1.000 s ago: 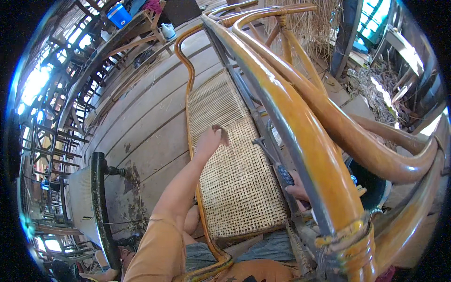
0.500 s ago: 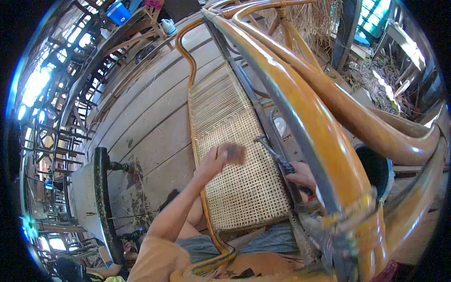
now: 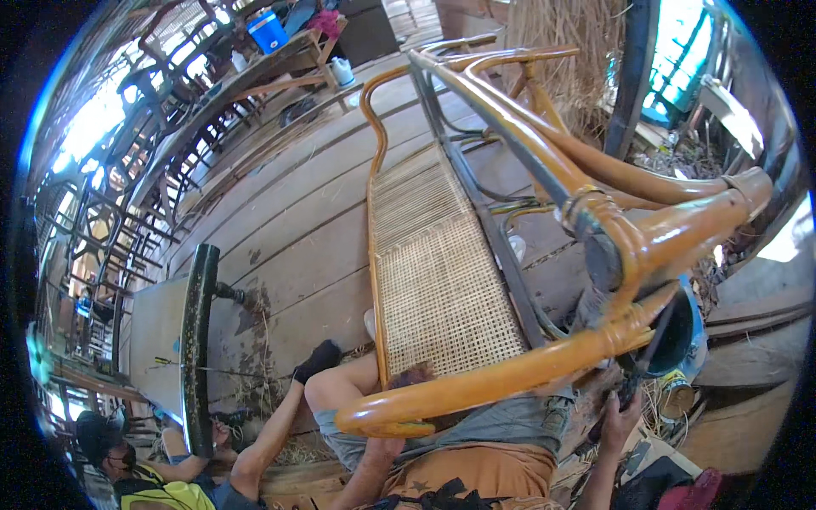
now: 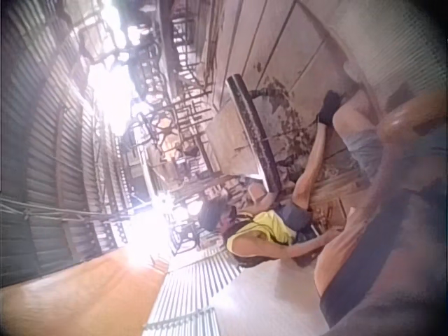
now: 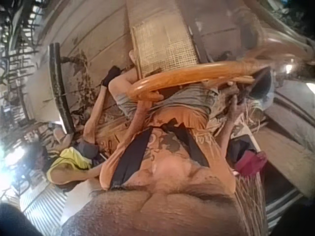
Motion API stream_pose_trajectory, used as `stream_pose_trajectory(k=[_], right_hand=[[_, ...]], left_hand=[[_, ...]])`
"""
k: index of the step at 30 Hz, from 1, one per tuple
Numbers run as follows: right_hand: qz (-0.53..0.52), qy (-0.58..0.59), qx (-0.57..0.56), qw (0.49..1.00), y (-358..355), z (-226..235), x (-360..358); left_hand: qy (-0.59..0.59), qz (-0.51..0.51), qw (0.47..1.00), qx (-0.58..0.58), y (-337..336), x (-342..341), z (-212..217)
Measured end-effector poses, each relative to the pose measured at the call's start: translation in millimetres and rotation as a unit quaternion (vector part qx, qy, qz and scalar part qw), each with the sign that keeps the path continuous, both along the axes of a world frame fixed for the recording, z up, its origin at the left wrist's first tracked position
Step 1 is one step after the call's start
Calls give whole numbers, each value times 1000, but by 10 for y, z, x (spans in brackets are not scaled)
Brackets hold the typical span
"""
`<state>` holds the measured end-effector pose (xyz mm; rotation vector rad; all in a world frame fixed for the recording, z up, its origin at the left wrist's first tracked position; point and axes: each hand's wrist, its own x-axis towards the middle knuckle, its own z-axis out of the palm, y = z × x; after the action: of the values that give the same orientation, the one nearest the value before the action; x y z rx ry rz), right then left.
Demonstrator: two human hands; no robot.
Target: Using a hammer and wood block to repair or assemble the rattan frame and cane seat of a chair.
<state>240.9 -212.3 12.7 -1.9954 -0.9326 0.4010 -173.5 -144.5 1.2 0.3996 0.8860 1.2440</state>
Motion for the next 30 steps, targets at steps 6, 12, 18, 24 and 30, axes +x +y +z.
stream_pose_trajectory(k=[6, 12, 18, 24, 30], right_hand=[[-167, -7, 245, 955, -191, 532, 121], [23, 81, 346, 934, 470, 2323, 11], [228, -70, 44, 970, 1828, 3699, -559], [232, -179, -174, 940, 3593, 3657, -955], [256, -377, -147, 878, 4875, 3290, -931]], left_hand=[[39, -33, 997, 57, 444, -82, -7], [-15, 60, 998, -10, 1347, -160, -59], [117, 232, 962, -81, 1869, -646, -1067], [101, 268, 929, -233, 2041, -838, -1804], [41, 265, 912, -310, 1944, -1081, -2385]])
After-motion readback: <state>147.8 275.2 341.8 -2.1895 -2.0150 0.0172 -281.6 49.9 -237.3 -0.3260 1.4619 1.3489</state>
